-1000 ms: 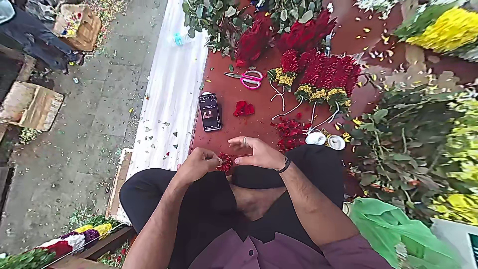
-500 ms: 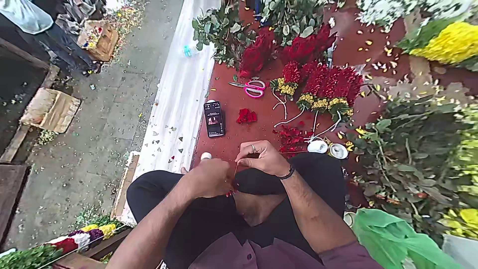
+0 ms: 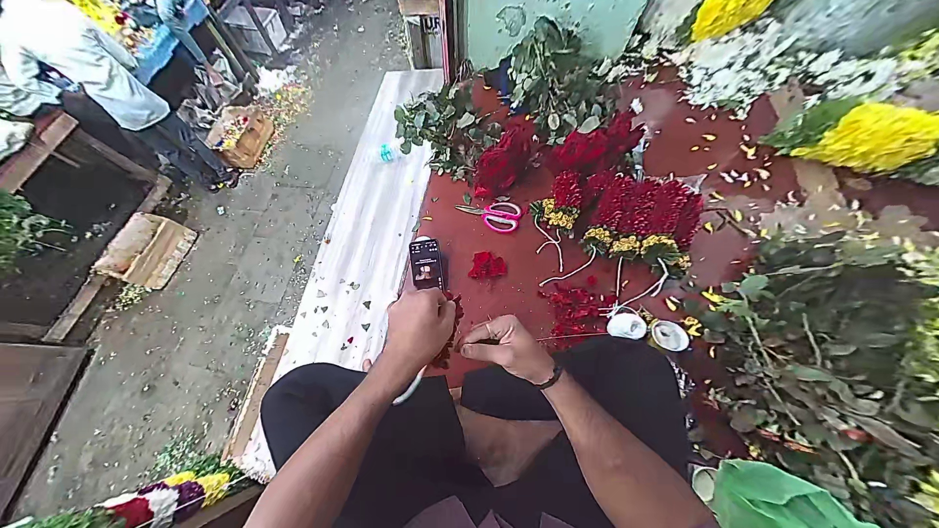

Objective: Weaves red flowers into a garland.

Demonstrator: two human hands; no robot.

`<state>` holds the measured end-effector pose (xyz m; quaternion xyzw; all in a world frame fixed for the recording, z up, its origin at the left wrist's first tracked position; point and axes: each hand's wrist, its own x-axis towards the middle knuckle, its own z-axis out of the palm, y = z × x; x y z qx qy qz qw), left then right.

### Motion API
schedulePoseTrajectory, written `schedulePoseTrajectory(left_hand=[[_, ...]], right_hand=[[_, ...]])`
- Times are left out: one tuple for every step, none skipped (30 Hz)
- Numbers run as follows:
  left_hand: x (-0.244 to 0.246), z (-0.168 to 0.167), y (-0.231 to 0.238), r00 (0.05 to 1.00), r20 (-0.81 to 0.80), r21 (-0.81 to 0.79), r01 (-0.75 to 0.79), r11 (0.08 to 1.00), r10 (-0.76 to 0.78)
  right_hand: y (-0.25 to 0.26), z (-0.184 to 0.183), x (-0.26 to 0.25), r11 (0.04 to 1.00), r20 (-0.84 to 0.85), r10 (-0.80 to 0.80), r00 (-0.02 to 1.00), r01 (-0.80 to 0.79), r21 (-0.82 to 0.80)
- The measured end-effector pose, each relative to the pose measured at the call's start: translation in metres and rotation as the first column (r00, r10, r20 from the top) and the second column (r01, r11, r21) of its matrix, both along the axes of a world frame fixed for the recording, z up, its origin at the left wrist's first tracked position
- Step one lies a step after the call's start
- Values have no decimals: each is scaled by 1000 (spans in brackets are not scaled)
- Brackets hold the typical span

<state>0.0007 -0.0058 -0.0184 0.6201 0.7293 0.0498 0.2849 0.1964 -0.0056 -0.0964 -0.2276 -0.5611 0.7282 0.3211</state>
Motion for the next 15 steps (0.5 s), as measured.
schedulePoseTrajectory(left_hand=[[-4, -5, -7, 999, 23, -35, -42, 999, 43], [-6, -10, -14, 996, 46, -58, -79, 995, 82], [-7, -15, -21, 991, 69, -78, -108, 991, 114], [-8, -20, -26, 986, 90, -97, -131, 987, 140], [-9, -23, -31, 981, 112, -113, -143, 983, 155], [-11, -26, -36, 979, 131, -112, -141, 984, 155], [-15, -30, -39, 978, 155, -101, -127, 987, 141], [-20, -32, -42, 976, 184, -93, -101, 991, 117], [-25, -32, -43, 973, 213, -98, -73, 993, 92], [-30, -30, -43, 969, 238, -106, -41, 993, 65], [-34, -27, -44, 965, 262, -114, -5, 993, 35], [-37, -23, -45, 956, 292, -125, 31, 992, 8], [-40, -20, -45, 947, 320, -136, 61, 989, -14], [-41, -18, -45, 936, 351, -146, 84, 986, -28], [-43, -18, -45, 922, 386, -156, 100, 983, -33]], right_hand=[[-6, 0, -7, 1000, 55, 22, 998, -23, 16], [-12, 0, -13, 998, 105, 49, 993, -51, 23], [-18, -1, -18, 997, 143, 68, 987, -73, 30], [-21, -1, -21, 995, 155, 81, 985, -88, 37], [-22, -1, -21, 995, 145, 83, 986, -89, 40], [-20, -1, -19, 996, 122, 72, 990, -78, 42], [-16, 0, -14, 998, 102, 50, 994, -54, 35], [-9, 2, -5, 1000, 105, 14, 994, -16, 18], [0, 4, 4, 999, 131, -40, 991, 42, -5], [8, 3, 13, 994, 172, -99, 980, 107, -34], [16, 1, 20, 986, 220, -141, 965, 157, -58], [21, -3, 25, 979, 258, -160, 953, 186, -80], [24, -7, 27, 975, 278, -165, 946, 199, -101], [25, -10, 27, 972, 289, -156, 944, 199, -125], [24, -11, 26, 972, 294, -141, 945, 189, -141]])
